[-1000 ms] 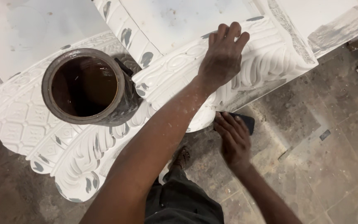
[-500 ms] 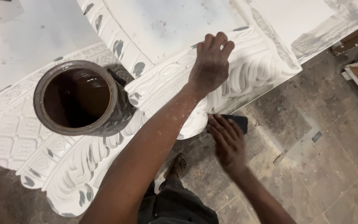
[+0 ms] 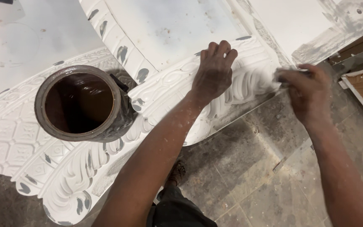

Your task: The person sands the surface of an intricately carved white wooden headboard using a sanding block. They rub the block across the raised and recessed parts of the furniture carvings while standing in a workshop.

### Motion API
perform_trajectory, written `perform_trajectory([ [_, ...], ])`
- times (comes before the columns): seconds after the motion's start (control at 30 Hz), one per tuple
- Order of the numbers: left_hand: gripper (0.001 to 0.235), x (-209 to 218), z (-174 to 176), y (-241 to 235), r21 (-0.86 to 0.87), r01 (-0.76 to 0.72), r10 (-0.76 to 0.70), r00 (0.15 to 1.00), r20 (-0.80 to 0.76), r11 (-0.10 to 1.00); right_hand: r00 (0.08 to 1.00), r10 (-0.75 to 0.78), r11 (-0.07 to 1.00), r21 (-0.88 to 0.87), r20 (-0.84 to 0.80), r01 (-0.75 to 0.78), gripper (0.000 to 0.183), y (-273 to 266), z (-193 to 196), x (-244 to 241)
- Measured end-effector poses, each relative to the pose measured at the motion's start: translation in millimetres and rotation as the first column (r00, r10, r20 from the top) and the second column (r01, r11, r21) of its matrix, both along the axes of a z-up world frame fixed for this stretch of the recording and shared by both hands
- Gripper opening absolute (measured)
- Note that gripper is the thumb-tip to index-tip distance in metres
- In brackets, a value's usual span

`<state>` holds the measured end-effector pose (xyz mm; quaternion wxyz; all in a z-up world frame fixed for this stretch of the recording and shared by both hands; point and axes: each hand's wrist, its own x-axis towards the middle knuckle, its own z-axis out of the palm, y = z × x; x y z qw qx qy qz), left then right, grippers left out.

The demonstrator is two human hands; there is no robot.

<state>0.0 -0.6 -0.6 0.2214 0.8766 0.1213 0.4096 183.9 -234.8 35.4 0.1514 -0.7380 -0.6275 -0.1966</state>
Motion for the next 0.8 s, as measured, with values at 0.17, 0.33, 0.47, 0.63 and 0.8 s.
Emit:
perform_trajectory([
  [0.17,0.028,3,2,0,-0.018,-0.034,0.034,0.999,0.006,0.999,0.982,0.180,0.974,-0.148,0.053,-0.171,0.021,1,1,4],
  [0.33,0.028,0,7,1,-0.044,-0.011,0.010,1.000,-0.012,0.999,0.992,-0.049,0.835,-0.550,-0.118,-0.024,0.028,38,40,35],
  [0.47,0.027,0,12,1,-0.040,-0.029,0.028,0.999,-0.022,0.999,0.974,0.220,0.902,-0.392,0.059,-0.181,0.024,39,41,31],
  [0.63,0.028,-2,14,1,-0.062,-0.012,0.010,1.000,-0.026,0.998,0.946,0.323,0.926,-0.204,-0.015,-0.319,0.020,7,15,16],
  [0.8,0.030,-2,14,-1,-0.040,-0.023,0.022,1.000,-0.019,0.999,0.955,0.258,0.870,-0.466,0.149,-0.162,0.022,40,40,41],
])
